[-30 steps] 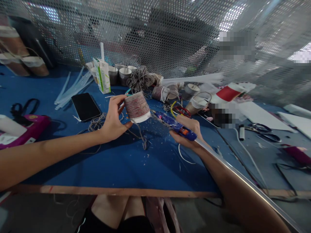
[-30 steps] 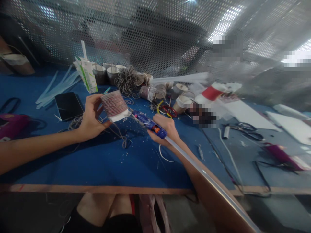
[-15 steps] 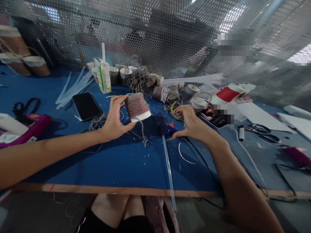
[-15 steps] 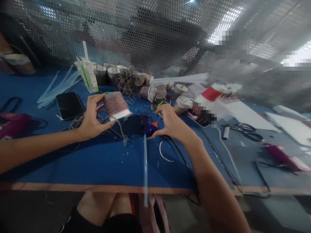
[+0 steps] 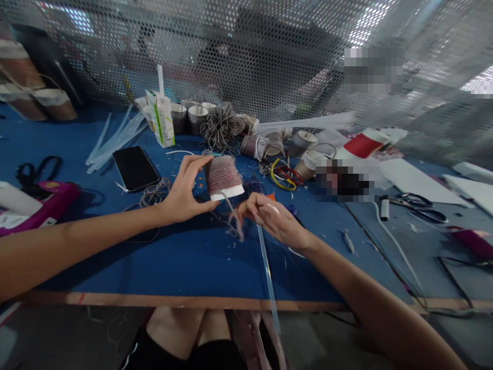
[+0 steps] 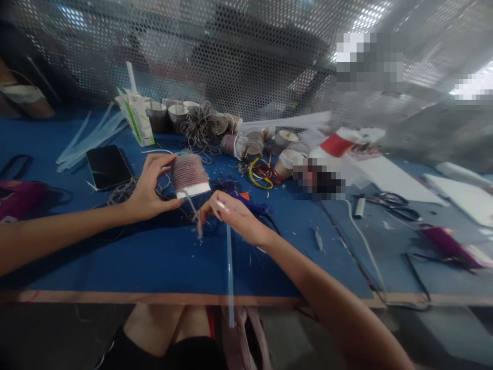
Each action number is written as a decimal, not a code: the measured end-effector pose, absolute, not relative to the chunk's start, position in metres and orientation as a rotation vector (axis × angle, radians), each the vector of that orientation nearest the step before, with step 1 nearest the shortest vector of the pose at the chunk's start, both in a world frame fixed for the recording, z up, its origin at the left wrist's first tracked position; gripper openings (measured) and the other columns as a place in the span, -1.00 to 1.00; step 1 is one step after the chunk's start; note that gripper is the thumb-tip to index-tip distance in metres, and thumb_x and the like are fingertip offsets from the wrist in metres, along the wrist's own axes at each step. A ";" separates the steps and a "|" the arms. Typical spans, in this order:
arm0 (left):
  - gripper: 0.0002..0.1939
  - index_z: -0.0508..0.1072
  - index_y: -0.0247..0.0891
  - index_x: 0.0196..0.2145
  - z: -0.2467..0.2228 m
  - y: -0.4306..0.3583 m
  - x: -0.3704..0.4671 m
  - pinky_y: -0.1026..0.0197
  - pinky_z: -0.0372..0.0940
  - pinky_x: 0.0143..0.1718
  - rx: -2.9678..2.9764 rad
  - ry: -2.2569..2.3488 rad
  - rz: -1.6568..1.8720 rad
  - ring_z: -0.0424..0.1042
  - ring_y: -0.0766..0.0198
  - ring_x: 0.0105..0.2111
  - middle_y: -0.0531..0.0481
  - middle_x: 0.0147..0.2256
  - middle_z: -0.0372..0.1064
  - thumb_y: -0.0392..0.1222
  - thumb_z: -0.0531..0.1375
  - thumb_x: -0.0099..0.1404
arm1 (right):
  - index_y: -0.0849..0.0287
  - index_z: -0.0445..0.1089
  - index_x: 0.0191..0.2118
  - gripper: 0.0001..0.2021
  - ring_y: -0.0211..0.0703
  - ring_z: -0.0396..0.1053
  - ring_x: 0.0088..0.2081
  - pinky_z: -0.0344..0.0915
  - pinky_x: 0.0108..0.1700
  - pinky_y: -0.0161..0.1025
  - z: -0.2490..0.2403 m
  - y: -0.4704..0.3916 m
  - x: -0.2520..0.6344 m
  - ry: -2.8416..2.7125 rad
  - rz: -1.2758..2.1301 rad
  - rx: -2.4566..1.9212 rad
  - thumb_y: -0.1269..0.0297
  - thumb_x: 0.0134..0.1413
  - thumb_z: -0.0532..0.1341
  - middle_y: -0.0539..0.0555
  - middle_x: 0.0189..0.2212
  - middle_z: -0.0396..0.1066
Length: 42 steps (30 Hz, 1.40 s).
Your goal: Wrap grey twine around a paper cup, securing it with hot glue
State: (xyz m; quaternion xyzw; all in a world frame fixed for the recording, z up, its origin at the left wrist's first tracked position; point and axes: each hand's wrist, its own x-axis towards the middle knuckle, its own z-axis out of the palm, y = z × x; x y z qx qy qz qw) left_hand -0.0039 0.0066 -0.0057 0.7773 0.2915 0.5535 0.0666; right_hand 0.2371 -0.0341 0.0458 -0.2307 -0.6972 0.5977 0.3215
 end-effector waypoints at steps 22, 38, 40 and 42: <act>-0.15 0.18 -0.09 0.28 0.000 0.003 -0.010 -0.05 0.44 0.10 2.330 0.624 1.485 0.30 0.00 0.13 -0.20 0.10 0.21 -0.05 0.38 0.08 | 0.08 0.07 -0.42 -0.62 -0.38 0.23 -0.58 0.31 -0.46 -0.30 0.044 -0.024 0.236 -1.488 1.302 -0.886 0.22 0.05 0.36 -0.18 -0.55 0.22; -0.20 0.19 -0.15 0.27 0.002 0.002 -0.006 -0.05 0.42 0.08 2.439 0.733 1.570 0.29 0.03 0.11 -0.20 0.07 0.21 -0.20 0.34 0.09 | 0.05 0.28 -0.35 -0.75 0.11 0.36 0.05 0.31 0.00 0.08 0.048 -0.015 0.256 -1.392 0.191 -0.676 0.43 -0.29 0.13 0.12 -0.17 0.40; -0.21 0.18 -0.14 0.27 0.000 0.003 -0.005 -0.06 0.41 0.09 2.449 0.757 1.601 0.28 0.04 0.11 -0.20 0.07 0.22 -0.18 0.34 0.10 | 0.06 0.31 -0.40 -0.81 0.09 0.40 0.02 0.32 -0.02 0.05 0.051 -0.020 0.253 -1.402 0.195 -0.556 0.44 -0.25 0.10 0.12 -0.23 0.43; -0.21 0.19 -0.13 0.27 0.000 0.005 -0.006 -0.08 0.41 0.10 2.459 0.776 1.608 0.29 0.04 0.10 -0.19 0.06 0.23 -0.14 0.34 0.11 | 0.07 0.32 -0.41 -0.85 0.04 0.44 -0.10 0.32 -0.07 0.02 0.054 -0.030 0.251 -1.661 0.333 -0.526 0.46 -0.14 0.10 0.09 -0.24 0.50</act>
